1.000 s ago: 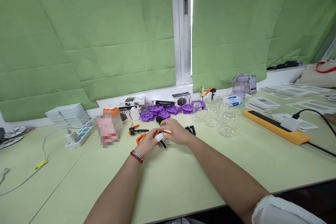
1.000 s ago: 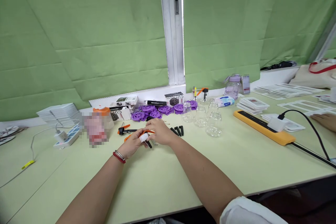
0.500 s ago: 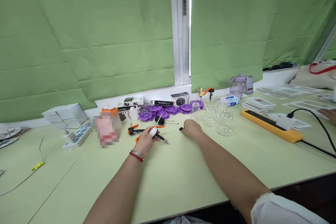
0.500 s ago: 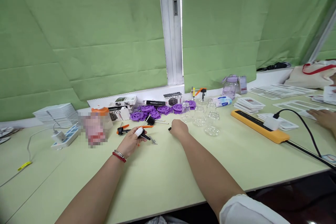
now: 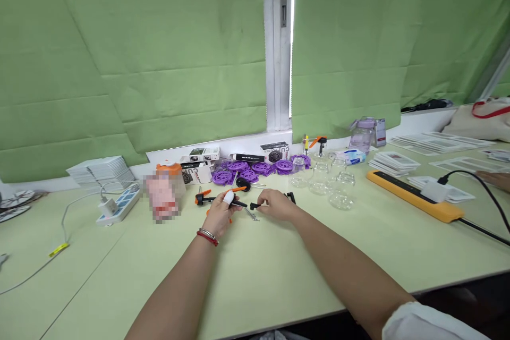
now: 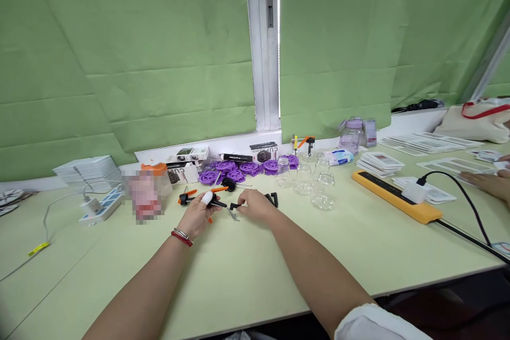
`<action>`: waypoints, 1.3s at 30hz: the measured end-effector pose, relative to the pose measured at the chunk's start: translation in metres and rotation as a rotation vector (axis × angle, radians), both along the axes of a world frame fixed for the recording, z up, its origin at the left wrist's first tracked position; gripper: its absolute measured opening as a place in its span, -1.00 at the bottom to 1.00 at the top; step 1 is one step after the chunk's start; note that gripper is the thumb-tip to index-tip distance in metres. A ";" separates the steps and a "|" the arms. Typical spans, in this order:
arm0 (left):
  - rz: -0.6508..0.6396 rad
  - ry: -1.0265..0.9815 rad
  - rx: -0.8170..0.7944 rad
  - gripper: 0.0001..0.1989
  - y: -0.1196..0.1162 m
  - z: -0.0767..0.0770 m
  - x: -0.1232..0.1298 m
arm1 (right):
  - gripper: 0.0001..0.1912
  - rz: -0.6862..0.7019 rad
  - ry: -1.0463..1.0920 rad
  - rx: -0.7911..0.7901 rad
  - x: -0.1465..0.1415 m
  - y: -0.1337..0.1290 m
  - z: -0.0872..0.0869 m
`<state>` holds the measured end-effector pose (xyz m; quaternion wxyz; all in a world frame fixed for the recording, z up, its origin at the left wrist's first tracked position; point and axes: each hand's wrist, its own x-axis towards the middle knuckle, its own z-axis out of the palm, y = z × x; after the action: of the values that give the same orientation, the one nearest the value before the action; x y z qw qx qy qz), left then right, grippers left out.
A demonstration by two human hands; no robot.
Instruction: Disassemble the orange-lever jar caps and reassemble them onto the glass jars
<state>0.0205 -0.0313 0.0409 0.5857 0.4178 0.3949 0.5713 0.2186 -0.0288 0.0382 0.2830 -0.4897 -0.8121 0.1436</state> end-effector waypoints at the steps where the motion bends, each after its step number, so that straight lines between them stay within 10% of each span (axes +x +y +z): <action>1: -0.002 -0.003 0.003 -0.78 0.000 0.000 0.000 | -0.90 0.024 0.011 0.012 -0.004 -0.002 -0.001; 39: -0.023 0.276 0.139 -0.65 0.002 -0.009 -0.006 | -0.80 0.083 0.044 0.122 -0.026 -0.010 -0.007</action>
<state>0.0144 -0.0292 0.0314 0.5022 0.5365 0.4264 0.5274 0.1924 -0.0392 0.0308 0.3240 -0.4342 -0.8324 0.1165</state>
